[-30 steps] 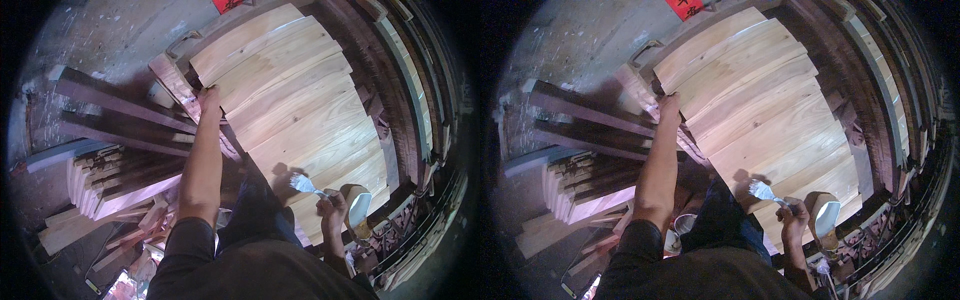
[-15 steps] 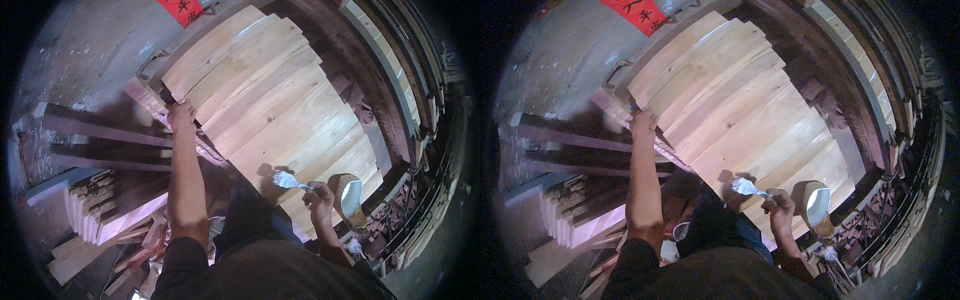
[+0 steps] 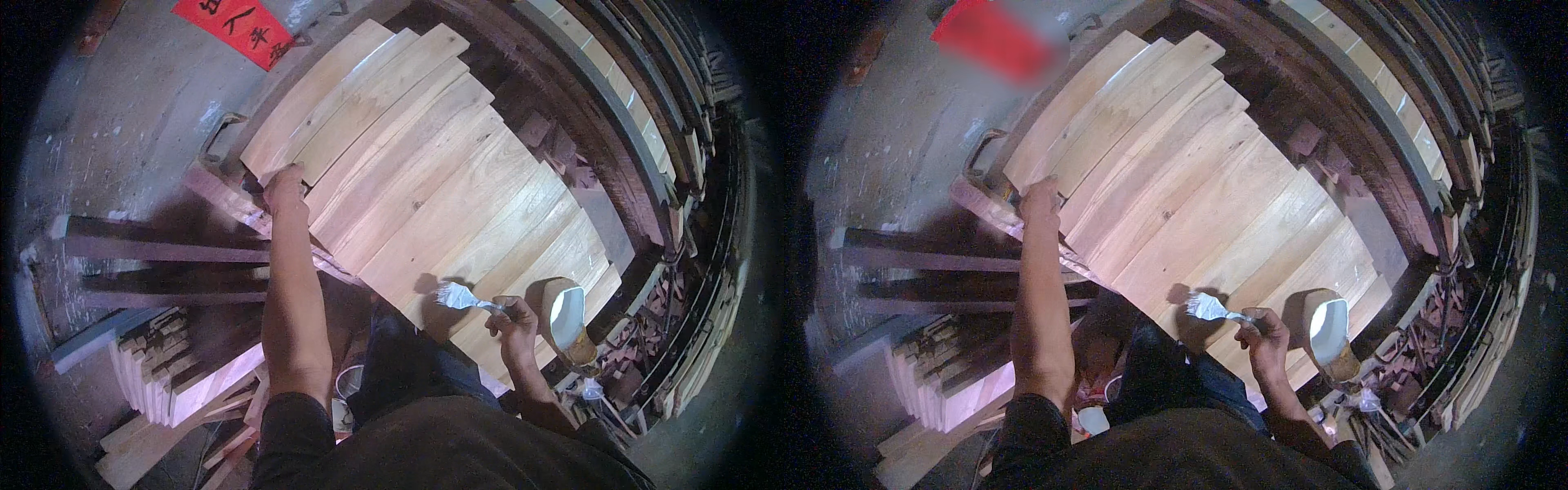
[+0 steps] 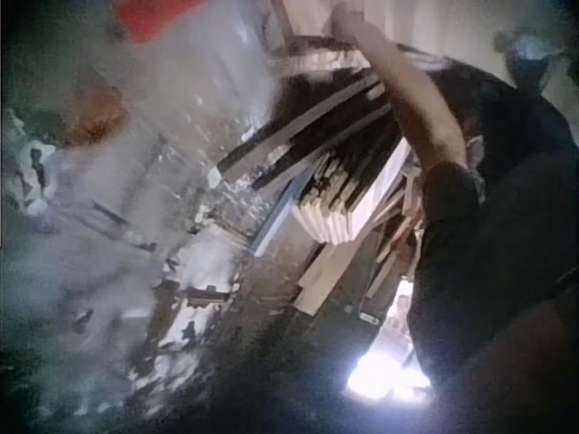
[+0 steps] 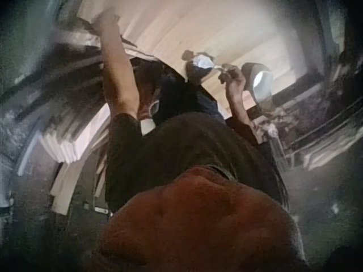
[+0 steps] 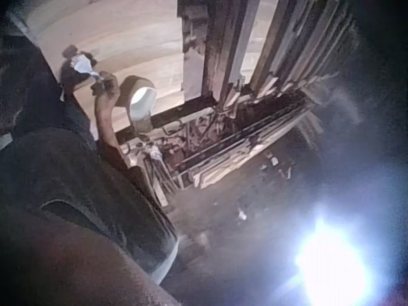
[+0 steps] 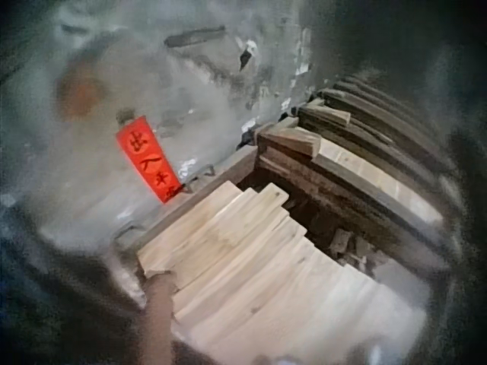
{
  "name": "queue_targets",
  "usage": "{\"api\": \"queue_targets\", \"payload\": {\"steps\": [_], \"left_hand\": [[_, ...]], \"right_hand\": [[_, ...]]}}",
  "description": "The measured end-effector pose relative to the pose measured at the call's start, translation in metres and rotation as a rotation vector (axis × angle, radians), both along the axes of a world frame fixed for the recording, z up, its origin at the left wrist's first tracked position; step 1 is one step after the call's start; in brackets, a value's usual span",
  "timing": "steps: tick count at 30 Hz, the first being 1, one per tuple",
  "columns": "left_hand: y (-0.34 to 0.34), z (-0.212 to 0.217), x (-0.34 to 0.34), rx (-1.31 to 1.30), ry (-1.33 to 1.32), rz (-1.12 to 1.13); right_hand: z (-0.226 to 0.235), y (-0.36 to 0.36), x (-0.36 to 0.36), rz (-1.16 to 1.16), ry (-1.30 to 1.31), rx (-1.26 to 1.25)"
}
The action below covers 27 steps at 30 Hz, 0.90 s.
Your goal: The person applies a clear finish to multiple thin wooden planks using a brush. They repeatedly dip the brush into a container, coat each plank, and place it on a stack. The person handles the planks one at a time and continues the process throughout the clip.
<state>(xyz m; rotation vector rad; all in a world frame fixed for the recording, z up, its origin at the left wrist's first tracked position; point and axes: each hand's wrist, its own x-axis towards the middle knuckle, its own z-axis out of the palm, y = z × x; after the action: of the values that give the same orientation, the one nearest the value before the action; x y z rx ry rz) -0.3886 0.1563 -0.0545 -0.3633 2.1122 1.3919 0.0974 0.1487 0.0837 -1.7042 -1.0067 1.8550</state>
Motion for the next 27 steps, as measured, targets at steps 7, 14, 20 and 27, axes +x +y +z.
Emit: {"api": "queue_targets", "payload": {"steps": [7,14,20,27], "left_hand": [[0.031,0.014,0.019,0.036,-0.008,0.063],[0.033,0.011,0.006,0.175,-0.177,0.110],[0.053,0.049,0.044,0.556,-0.163,0.108],[0.034,0.007,-0.012,0.543,-0.007,0.094]], "right_hand": [[-0.003,-0.001,0.004,-0.035,-0.038,-0.013],[-0.005,0.002,0.006,-0.055,-0.006,-0.007],[0.003,-0.001,0.006,-0.057,-0.028,0.012],[0.038,0.004,0.027,-0.082,-0.038,0.010]]}}
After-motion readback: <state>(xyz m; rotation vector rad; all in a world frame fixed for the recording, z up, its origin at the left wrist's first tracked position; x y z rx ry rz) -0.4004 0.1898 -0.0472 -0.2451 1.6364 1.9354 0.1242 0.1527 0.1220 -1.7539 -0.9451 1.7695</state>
